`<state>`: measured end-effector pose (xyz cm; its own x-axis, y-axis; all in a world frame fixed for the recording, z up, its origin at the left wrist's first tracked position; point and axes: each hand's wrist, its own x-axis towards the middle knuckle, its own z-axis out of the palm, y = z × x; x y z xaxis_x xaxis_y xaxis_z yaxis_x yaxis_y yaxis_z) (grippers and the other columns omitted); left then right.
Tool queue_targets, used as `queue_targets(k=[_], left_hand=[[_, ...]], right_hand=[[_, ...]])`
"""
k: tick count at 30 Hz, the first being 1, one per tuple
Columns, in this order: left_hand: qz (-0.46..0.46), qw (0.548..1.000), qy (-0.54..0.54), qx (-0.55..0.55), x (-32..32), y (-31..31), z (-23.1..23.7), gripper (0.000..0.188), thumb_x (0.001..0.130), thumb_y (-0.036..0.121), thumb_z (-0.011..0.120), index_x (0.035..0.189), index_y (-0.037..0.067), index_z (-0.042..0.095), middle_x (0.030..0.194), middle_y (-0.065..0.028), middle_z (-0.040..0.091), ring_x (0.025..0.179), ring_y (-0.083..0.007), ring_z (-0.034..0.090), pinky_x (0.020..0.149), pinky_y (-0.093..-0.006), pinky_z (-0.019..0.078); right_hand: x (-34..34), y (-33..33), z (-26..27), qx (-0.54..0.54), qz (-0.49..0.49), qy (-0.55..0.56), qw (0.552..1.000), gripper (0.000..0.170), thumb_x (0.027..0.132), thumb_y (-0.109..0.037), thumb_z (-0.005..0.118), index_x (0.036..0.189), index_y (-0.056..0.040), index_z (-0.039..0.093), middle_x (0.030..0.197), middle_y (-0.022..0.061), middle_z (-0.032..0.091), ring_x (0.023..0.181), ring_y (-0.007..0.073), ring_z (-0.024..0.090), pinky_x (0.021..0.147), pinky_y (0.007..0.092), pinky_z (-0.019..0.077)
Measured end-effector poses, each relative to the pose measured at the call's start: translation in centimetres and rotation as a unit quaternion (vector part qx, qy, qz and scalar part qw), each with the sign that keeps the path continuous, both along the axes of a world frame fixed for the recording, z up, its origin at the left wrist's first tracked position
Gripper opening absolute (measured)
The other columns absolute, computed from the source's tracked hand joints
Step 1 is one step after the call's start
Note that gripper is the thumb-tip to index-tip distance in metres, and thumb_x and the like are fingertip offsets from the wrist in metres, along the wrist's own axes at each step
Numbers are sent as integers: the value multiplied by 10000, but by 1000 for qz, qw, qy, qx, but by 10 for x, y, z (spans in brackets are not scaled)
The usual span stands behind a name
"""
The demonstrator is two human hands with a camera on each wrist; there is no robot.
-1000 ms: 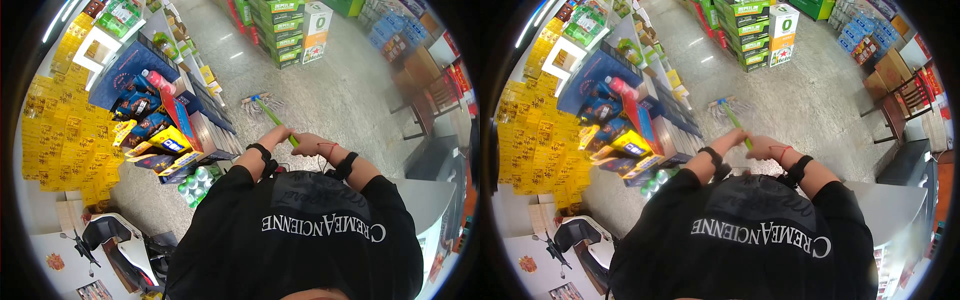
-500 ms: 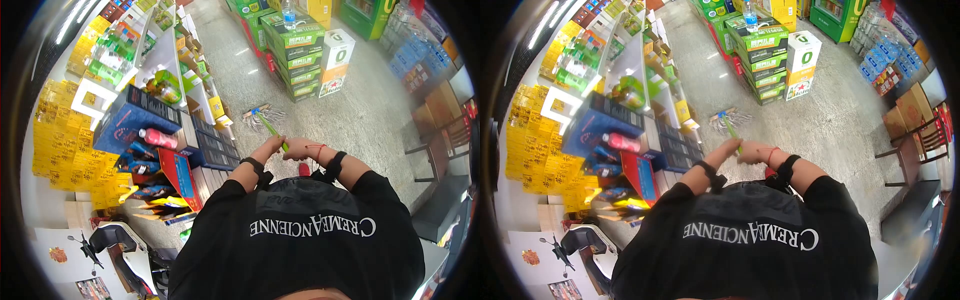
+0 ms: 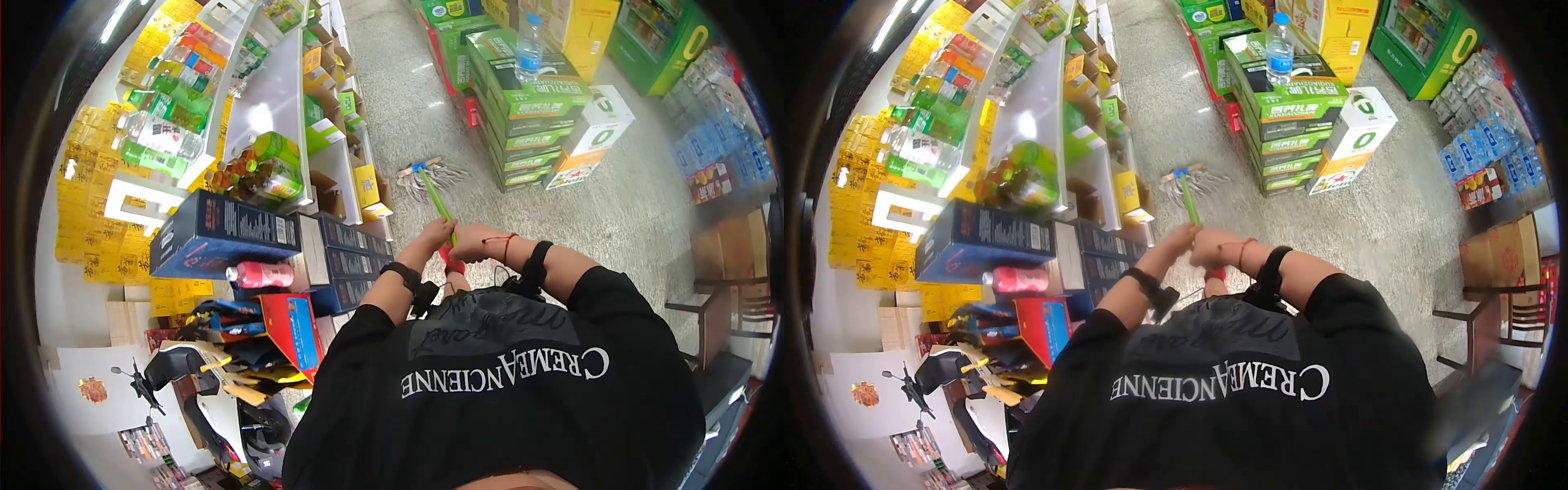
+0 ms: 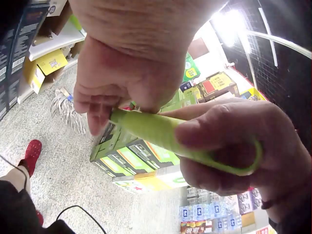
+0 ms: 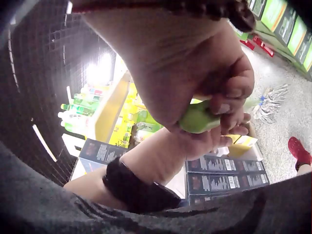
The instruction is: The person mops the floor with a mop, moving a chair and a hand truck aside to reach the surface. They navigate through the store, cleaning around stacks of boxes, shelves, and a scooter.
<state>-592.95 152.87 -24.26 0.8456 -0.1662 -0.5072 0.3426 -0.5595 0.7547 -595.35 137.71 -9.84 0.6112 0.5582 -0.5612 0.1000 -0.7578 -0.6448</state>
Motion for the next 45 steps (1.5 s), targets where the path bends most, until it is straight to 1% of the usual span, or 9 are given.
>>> queue_targets(k=[4, 11, 23, 28, 30, 34, 36, 41, 45], left_hand=[[-52, 997, 23, 51, 78, 19, -2, 438, 837, 375, 464, 1055, 0, 521, 915, -146, 588, 729, -234, 598, 593, -336, 455], [-13, 999, 13, -38, 225, 73, 15, 501, 823, 381, 476, 972, -97, 494, 767, -190, 586, 573, -236, 589, 508, -336, 471], [-108, 993, 9, 39, 409, 123, 12, 536, 811, 400, 482, 912, -126, 510, 746, -209, 583, 580, -264, 594, 500, -353, 469], [-19, 995, 84, 46, 489, 135, 47, 443, 839, 370, 442, 1029, -21, 525, 909, -167, 585, 731, -252, 592, 581, -354, 464], [-114, 992, 36, 45, 544, 151, 12, 487, 831, 392, 460, 943, -77, 534, 757, -172, 589, 599, -227, 586, 504, -351, 459], [-56, 998, -20, -23, 634, 165, -20, 480, 855, 388, 421, 1043, -42, 521, 949, -192, 588, 814, -256, 580, 649, -345, 456], [43, 999, 6, 5, 653, 148, 36, 455, 865, 362, 412, 1058, -37, 515, 959, -179, 586, 862, -240, 569, 711, -326, 443], [26, 993, 102, -49, 735, 170, 3, 428, 865, 356, 412, 1021, -19, 547, 873, -142, 603, 766, -221, 584, 602, -338, 462], [-47, 999, -1, -18, 791, 174, 8, 353, 855, 292, 403, 978, -3, 552, 805, -134, 609, 674, -211, 580, 530, -350, 460]], right_hand=[[75, 21, -13, -31, 2, 29, 999, 283, 642, -259, 575, 786, -19, 539, 564, 73, 574, 467, 182, 558, 422, 290, 453], [223, 83, -8, -54, -32, 54, 997, 244, 657, -244, 562, 623, -3, 577, 557, 105, 569, 469, 196, 557, 435, 306, 445], [393, 130, -6, -56, -54, 91, 993, 306, 643, -317, 609, 621, -15, 566, 542, 88, 560, 462, 200, 550, 431, 306, 449], [482, 150, -19, 19, -74, 82, 994, 293, 632, -312, 619, 616, -29, 545, 535, 76, 552, 463, 191, 549, 430, 304, 444], [524, 154, -16, 14, -87, 81, 993, 271, 654, -291, 608, 582, -40, 534, 512, 61, 529, 419, 171, 509, 379, 291, 404], [616, 156, -6, 106, -111, 138, 979, 279, 643, -298, 619, 563, -70, 479, 466, 36, 459, 371, 149, 438, 343, 280, 347], [655, 154, 17, 102, -106, 122, 982, 274, 639, -299, 622, 582, -58, 505, 476, 44, 469, 374, 153, 440, 343, 280, 345], [725, 159, 29, 161, -81, 95, 979, 264, 626, -301, 639, 583, -65, 529, 479, 38, 470, 378, 151, 437, 344, 280, 339], [785, 160, 16, 164, -108, 143, 970, 254, 608, -284, 651, 570, -63, 532, 457, 37, 471, 364, 151, 442, 335, 279, 336]])
